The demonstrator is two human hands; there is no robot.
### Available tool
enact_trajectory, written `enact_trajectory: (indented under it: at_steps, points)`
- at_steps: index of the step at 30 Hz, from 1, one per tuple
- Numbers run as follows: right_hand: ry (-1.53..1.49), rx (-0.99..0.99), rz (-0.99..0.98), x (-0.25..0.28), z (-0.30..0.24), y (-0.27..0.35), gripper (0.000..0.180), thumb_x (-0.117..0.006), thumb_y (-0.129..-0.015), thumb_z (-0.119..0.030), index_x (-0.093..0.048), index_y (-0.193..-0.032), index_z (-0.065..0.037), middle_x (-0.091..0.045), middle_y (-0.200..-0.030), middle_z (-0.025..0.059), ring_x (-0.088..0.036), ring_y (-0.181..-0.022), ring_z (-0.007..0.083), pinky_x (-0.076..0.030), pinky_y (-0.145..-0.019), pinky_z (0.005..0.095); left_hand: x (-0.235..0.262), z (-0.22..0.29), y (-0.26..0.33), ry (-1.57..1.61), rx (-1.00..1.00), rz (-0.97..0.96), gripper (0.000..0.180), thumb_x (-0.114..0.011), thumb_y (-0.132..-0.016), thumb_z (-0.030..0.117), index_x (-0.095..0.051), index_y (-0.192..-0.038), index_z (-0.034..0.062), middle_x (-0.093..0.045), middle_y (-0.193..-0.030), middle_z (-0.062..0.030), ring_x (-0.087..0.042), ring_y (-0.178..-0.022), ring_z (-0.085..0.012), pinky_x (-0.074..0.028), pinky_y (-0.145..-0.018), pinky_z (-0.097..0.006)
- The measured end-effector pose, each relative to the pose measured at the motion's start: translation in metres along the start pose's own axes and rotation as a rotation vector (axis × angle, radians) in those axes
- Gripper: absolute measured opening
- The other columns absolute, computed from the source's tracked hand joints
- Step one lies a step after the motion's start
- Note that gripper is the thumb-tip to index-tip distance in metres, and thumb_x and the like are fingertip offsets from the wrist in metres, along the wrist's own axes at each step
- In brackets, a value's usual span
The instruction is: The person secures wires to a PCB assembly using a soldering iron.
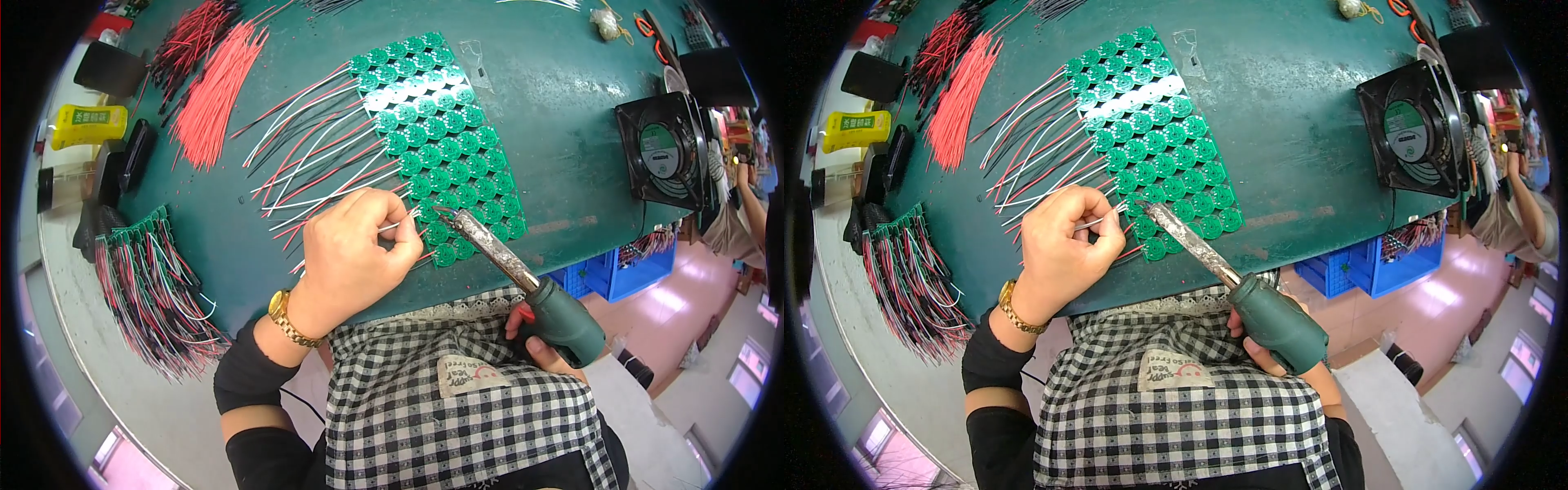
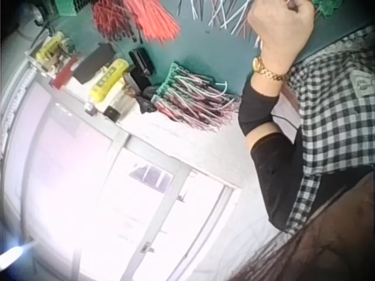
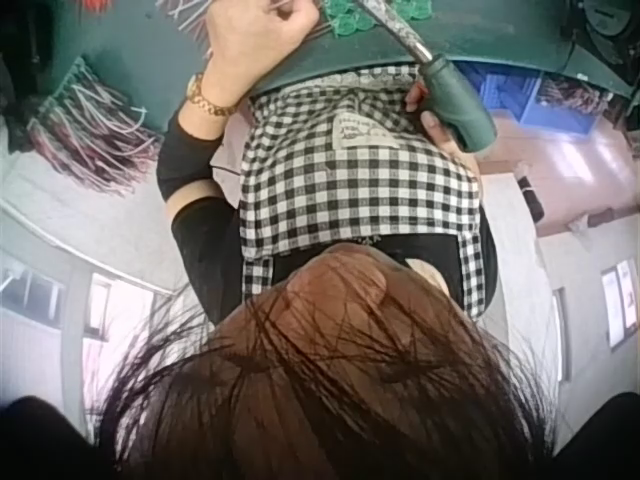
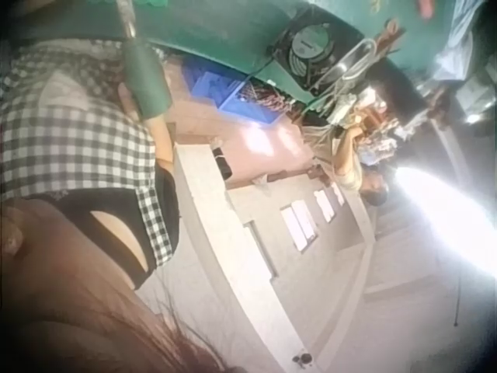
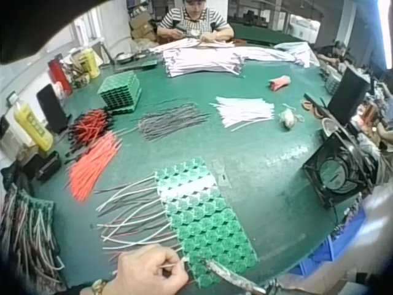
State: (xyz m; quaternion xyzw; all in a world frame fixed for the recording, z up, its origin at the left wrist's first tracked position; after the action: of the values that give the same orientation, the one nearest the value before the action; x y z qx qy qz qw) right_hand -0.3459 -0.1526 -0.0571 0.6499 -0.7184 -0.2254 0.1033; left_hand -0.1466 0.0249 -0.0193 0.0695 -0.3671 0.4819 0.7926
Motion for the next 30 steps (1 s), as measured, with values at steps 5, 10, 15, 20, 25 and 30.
enact_trajectory:
  at_steps: [5,10,15,20,25,30]
  points:
    - [0.006,-0.029,-0.029,-0.001,-0.001,-0.001,0.059,-0.075,-0.077,-0.038,-0.052,-0.119,-0.003,-0.059,-0.092,0.0098,-0.057,-0.083,0.0188,-0.047,-0.076,0.033,0.0,0.0,0.0,0.003,-0.003,0.005,0.015,-0.068,-0.068,-0.001,-0.055,-0.069,0.0066,-0.057,-0.062,-0.0025,-0.06,-0.05,-0.0139,-0.045,-0.044,-0.026]
    - [0.018,-0.032,-0.044,-0.001,0.003,-0.001,0.057,-0.073,-0.079,-0.038,-0.052,-0.118,-0.003,-0.059,-0.093,0.0089,-0.057,-0.083,0.0178,-0.047,-0.075,0.0321,-0.001,-0.001,0.001,0.047,-0.01,0.024,0.013,-0.066,-0.068,-0.004,-0.056,-0.069,0.0036,-0.054,-0.062,-0.0018,-0.046,-0.049,-0.0078,-0.036,-0.043,-0.022]
    - [0.145,-0.014,-0.146,-0.004,-0.006,-0.005,0.056,-0.071,-0.08,-0.037,-0.05,-0.118,-0.001,-0.058,-0.092,0.0081,-0.056,-0.083,0.017,-0.047,-0.075,0.0314,0.0,0.0,0.001,0.028,-0.002,0.017,0.014,-0.067,-0.067,-0.003,-0.055,-0.069,0.005,-0.055,-0.062,-0.0019,-0.053,-0.049,-0.0109,-0.04,-0.043,-0.024]
    - [0.076,-0.053,-0.035,-0.006,-0.015,-0.004,0.063,-0.071,-0.079,-0.042,-0.049,-0.121,0.0,-0.058,-0.089,0.0085,-0.057,-0.08,0.0162,-0.047,-0.073,0.0307,0.001,0.001,0.0,-0.004,-0.014,0.007,0.014,-0.068,-0.068,0.0,-0.055,-0.07,0.0066,-0.057,-0.062,-0.0021,-0.06,-0.05,-0.014,-0.045,-0.044,-0.026]
    - [-0.008,-0.002,0.114,-0.006,-0.014,-0.001,0.068,-0.074,-0.077,-0.044,-0.049,-0.125,-0.002,-0.059,-0.084,0.0103,-0.057,-0.078,0.0189,-0.047,-0.071,0.0335,0.001,0.001,0.0,-0.019,-0.033,0.004,0.014,-0.067,-0.068,-0.001,-0.055,-0.069,0.0067,-0.057,-0.062,-0.0021,-0.06,-0.05,-0.014,-0.045,-0.044,-0.026]
    - [-0.03,0.053,0.138,-0.003,-0.012,0.0,0.069,-0.075,-0.076,-0.045,-0.05,-0.125,-0.004,-0.059,-0.084,0.0113,-0.057,-0.077,0.0206,-0.047,-0.071,0.0351,0.0,0.001,-0.001,-0.017,-0.033,0.003,0.014,-0.067,-0.068,-0.001,-0.055,-0.069,0.0068,-0.057,-0.061,-0.002,-0.06,-0.05,-0.0142,-0.045,-0.044,-0.026]
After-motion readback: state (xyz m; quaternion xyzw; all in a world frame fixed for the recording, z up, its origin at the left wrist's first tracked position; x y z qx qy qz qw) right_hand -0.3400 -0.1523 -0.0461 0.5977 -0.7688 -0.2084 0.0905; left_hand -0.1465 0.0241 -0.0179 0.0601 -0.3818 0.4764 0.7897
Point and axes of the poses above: each hand's wrist, its own y-axis away from the middle knuckle, its own x-axis out of the back of the hand, z = x × y, the point moved 6 cm from there along -y, towards the middle knuckle
